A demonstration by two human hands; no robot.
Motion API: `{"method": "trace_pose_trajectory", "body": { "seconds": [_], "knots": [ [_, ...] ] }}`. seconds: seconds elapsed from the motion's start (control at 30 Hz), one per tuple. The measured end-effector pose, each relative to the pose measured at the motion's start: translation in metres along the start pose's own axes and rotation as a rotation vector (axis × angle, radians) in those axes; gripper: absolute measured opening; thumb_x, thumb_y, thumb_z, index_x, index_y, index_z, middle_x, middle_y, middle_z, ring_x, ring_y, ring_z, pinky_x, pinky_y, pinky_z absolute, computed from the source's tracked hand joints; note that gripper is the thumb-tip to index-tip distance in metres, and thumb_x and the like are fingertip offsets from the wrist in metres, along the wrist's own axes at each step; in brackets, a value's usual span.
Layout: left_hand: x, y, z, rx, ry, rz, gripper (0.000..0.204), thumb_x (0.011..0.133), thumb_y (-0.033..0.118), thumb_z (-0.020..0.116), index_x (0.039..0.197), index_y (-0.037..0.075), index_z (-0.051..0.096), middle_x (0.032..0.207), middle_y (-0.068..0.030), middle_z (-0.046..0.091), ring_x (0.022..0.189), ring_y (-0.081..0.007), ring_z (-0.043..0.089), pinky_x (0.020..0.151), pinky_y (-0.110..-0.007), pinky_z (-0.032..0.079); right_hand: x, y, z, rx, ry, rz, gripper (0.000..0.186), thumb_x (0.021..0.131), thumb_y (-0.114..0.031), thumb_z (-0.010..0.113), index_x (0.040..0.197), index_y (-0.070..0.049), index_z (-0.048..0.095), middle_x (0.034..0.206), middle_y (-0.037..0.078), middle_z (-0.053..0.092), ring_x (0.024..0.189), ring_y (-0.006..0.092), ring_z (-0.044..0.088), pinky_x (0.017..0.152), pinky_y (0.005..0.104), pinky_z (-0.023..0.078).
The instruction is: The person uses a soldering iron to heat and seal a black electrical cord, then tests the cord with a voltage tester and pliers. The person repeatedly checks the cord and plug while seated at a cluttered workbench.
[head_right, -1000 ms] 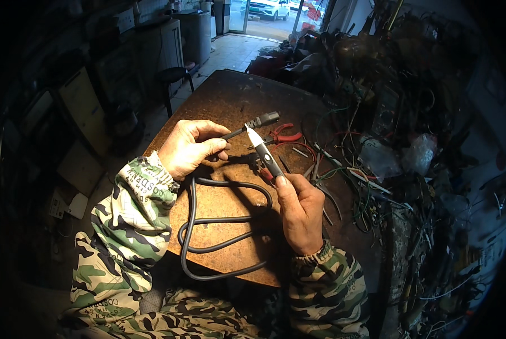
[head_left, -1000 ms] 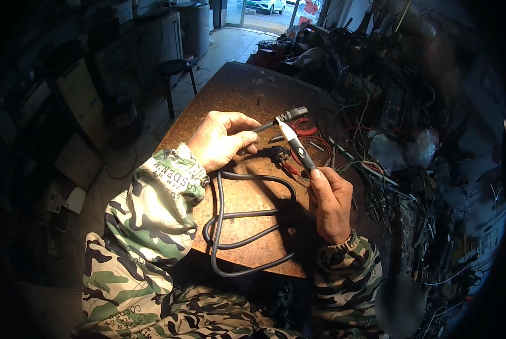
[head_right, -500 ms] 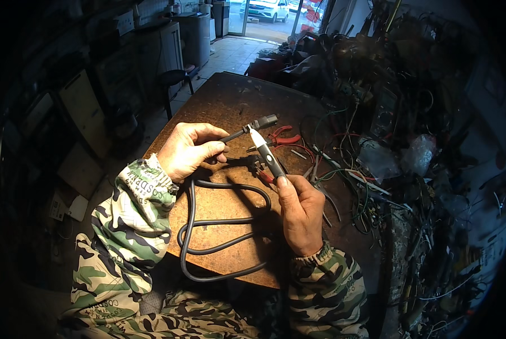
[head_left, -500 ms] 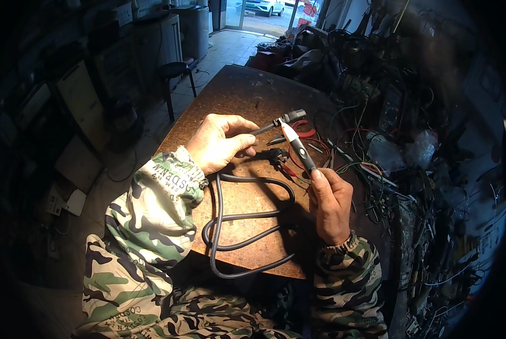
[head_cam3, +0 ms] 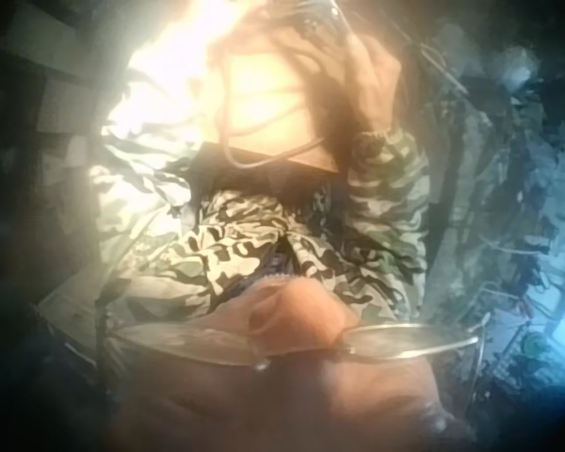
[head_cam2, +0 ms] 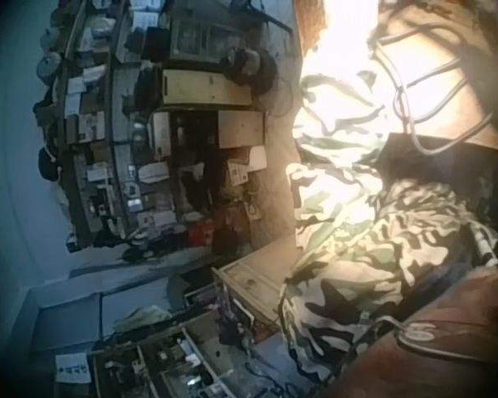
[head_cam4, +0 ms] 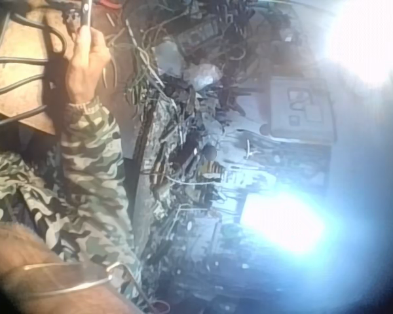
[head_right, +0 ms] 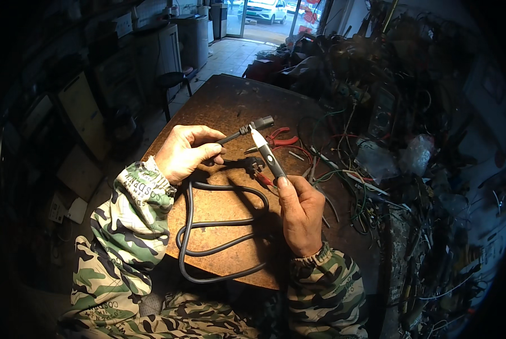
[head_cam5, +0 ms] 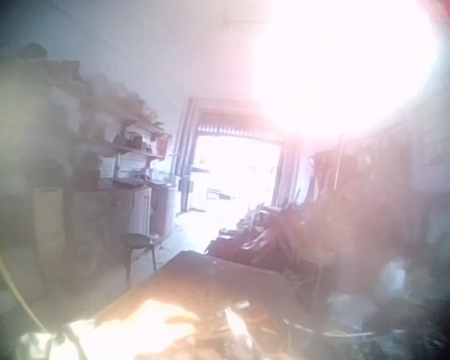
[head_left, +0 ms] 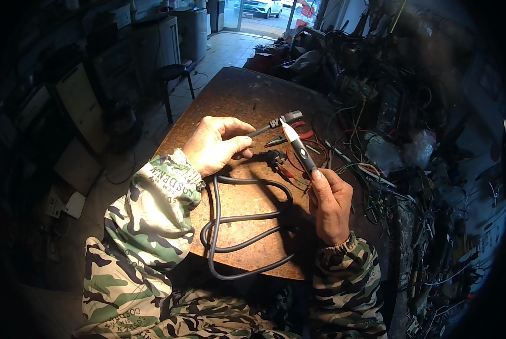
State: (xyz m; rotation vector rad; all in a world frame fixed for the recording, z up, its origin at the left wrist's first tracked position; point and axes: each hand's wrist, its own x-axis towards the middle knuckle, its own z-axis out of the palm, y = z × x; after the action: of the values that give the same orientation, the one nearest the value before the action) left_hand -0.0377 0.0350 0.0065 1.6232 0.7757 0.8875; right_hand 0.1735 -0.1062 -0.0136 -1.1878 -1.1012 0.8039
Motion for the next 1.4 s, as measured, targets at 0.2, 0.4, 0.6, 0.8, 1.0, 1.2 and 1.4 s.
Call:
{"method": "trace_pose_trajectory", "body": {
  "seconds": [0.2,0.4,0.6,0.8,1.0,1.2,1.4],
  "knots": [
    [-0.0007,0.0015,0.0006,-0.017,-0.006,-0.012,0.024,0.092,0.003,0.065,0.114,-0.007,0.066,0.096,-0.0142,0.072,0.083,-0.0161,0.071,0.071,-0.026,0.059,0.0002,-0.0001,-0.001,0.004,0.012,0.008,0.029,0.101,-0.027,0.057,0.095,0.001,0.062,0.061,-0.008,0.039,0.049,0.0011,0.03,0.042,0.0205,0.022],
    [0.0015,-0.0011,0.0001,-0.006,-0.009,-0.002,0.025,0.092,0.003,0.065,0.115,-0.007,0.065,0.096,-0.0144,0.072,0.084,-0.0163,0.071,0.072,-0.027,0.059,-0.0001,-0.0013,-0.0021,-0.009,0.031,0.005,0.028,0.101,-0.027,0.057,0.096,0.0,0.061,0.062,-0.007,0.04,0.049,0.0015,0.031,0.042,0.0208,0.023],
    [0.0003,-0.0011,-0.0005,-0.022,-0.009,-0.008,0.025,0.092,0.003,0.065,0.114,-0.008,0.065,0.095,-0.0149,0.072,0.083,-0.0167,0.071,0.075,-0.027,0.059,0.001,-0.0001,-0.0031,-0.012,0.021,-0.02,0.028,0.102,-0.026,0.056,0.095,0.0,0.061,0.062,-0.006,0.04,0.049,0.0016,0.031,0.042,0.0208,0.024],
    [0.0004,0.0003,0.0,-0.015,-0.013,0.004,0.024,0.092,0.002,0.065,0.114,-0.008,0.065,0.095,-0.0147,0.072,0.082,-0.0162,0.071,0.074,-0.027,0.059,0.0013,-0.0017,-0.0041,-0.022,0.045,-0.018,0.028,0.101,-0.026,0.055,0.093,-0.001,0.061,0.062,-0.006,0.04,0.048,0.0018,0.031,0.042,0.0211,0.024],
    [-0.0006,0.0018,0.0004,-0.027,0.0,-0.037,0.024,0.092,0.002,0.065,0.114,-0.008,0.065,0.094,-0.0148,0.072,0.082,-0.0156,0.07,0.073,-0.026,0.059,0.0021,-0.0009,-0.0041,-0.019,0.052,-0.024,0.028,0.101,-0.027,0.056,0.091,-0.001,0.061,0.062,-0.006,0.04,0.048,0.002,0.031,0.042,0.0211,0.025],
    [0.0012,-0.0011,0.0006,-0.01,-0.008,-0.004,0.024,0.092,0.002,0.066,0.114,-0.008,0.065,0.094,-0.0152,0.072,0.082,-0.0166,0.071,0.075,-0.027,0.058,0.0025,0.001,-0.0058,-0.028,0.06,-0.035,0.028,0.101,-0.028,0.056,0.091,-0.002,0.061,0.062,-0.006,0.041,0.048,0.002,0.032,0.041,0.0209,0.025],
    [0.0002,-0.0003,0.0003,-0.029,-0.006,-0.016,0.025,0.091,0.002,0.066,0.114,-0.008,0.066,0.094,-0.0151,0.072,0.082,-0.0166,0.071,0.075,-0.027,0.058,0.0025,-0.0002,-0.0057,-0.023,0.065,-0.027,0.029,0.101,-0.029,0.056,0.09,-0.002,0.06,0.061,-0.006,0.041,0.048,0.002,0.032,0.041,0.0209,0.025]
  ]
}}
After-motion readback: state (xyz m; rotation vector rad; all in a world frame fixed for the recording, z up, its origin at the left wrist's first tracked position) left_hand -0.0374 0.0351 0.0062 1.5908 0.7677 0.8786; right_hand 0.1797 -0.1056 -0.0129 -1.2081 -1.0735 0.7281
